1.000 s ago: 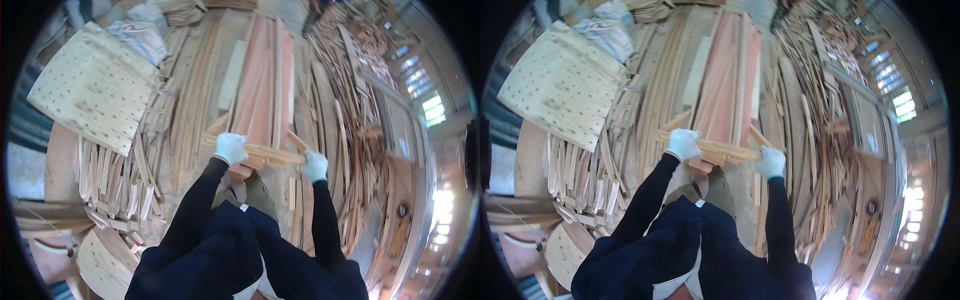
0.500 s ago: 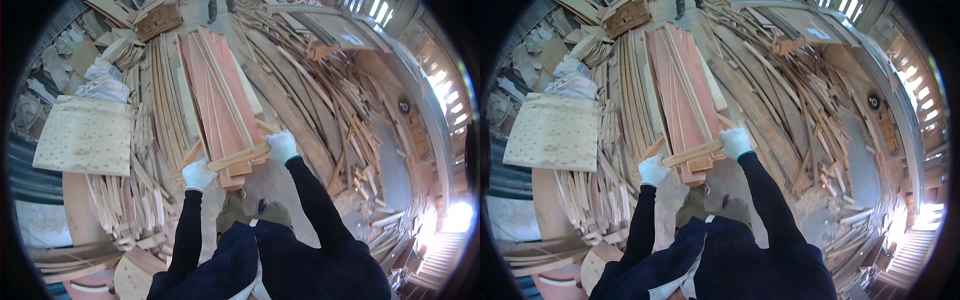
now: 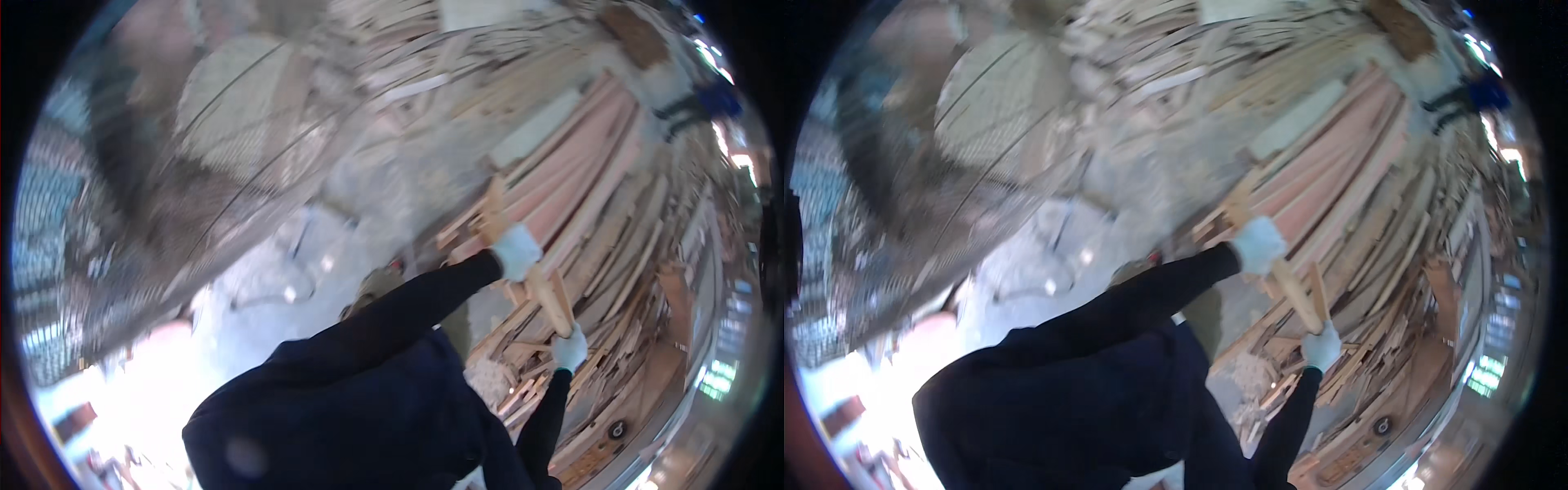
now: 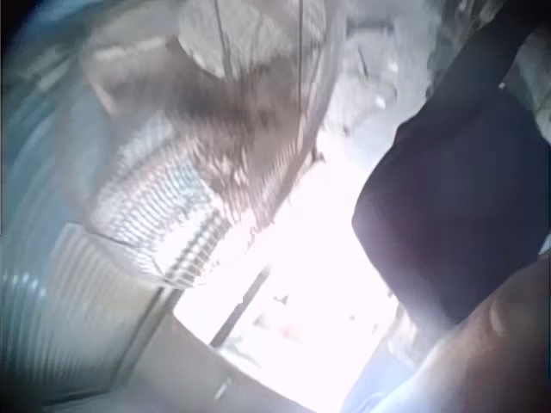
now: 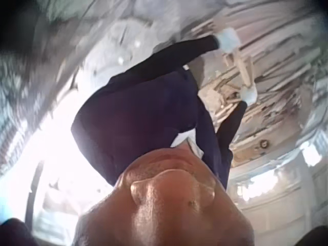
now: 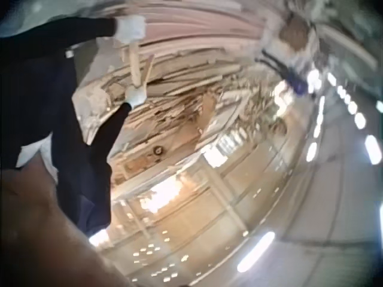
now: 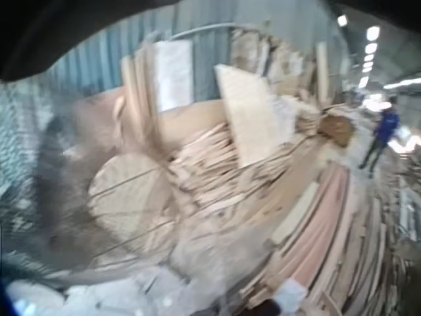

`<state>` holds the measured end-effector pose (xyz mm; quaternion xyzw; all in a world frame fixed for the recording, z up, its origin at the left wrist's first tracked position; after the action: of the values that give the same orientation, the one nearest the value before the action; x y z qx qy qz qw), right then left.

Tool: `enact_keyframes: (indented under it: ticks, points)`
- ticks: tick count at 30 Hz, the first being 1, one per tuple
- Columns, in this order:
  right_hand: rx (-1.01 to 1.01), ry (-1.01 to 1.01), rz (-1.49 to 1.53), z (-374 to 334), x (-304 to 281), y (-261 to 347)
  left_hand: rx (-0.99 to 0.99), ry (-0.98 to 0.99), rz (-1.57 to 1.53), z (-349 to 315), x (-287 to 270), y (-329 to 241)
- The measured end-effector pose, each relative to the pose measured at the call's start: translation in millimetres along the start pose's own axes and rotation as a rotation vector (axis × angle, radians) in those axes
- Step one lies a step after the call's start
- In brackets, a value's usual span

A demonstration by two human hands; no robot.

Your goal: The recorder sorts and moves various wooden components, including curved panels and frames, in a furniture manufacturing facility.

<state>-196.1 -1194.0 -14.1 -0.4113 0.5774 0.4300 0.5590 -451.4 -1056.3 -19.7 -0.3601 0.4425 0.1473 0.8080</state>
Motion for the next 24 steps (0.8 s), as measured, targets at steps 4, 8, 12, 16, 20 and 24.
enact_keyframes:
  ticks: [4, 8, 12, 16, 20, 24]
  points:
    - [-0.057, 0.137, 0.025, -103.1, -6.9, 8.0, -0.092, 0.269, 0.076, -94.8, -14.8, -51.8]
    - [-0.097, 0.084, 0.034, -206.4, 3.7, 12.5, -0.116, 0.334, 0.096, -195.9, -40.7, -94.7]
    - [-0.133, 0.038, -0.023, -288.6, 8.5, 43.2, -0.155, 0.259, 0.092, -285.1, -49.9, -115.5]
    - [-0.201, 0.140, -0.073, -391.7, 25.9, 50.3, -0.191, 0.180, 0.111, -381.0, -65.3, -160.8]
    - [-0.168, 0.214, -0.109, -483.3, 36.6, 39.0, -0.181, 0.186, 0.168, -469.2, -68.9, -214.4]
    - [-0.207, 0.189, -0.142, -574.9, 19.1, 36.3, -0.177, 0.167, 0.130, -539.9, -74.7, -272.5]
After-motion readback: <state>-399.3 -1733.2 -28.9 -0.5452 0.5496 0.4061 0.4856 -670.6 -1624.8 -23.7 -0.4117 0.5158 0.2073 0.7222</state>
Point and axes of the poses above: each hand's wrist, its own z-axis towards the middle knuckle, its own x-axis out of the palm, y = z × x, the point moved 10 cm from there along z, towards the middle knuckle, and after that the axes turned 2 degrees about x, right-handed, at the moved point
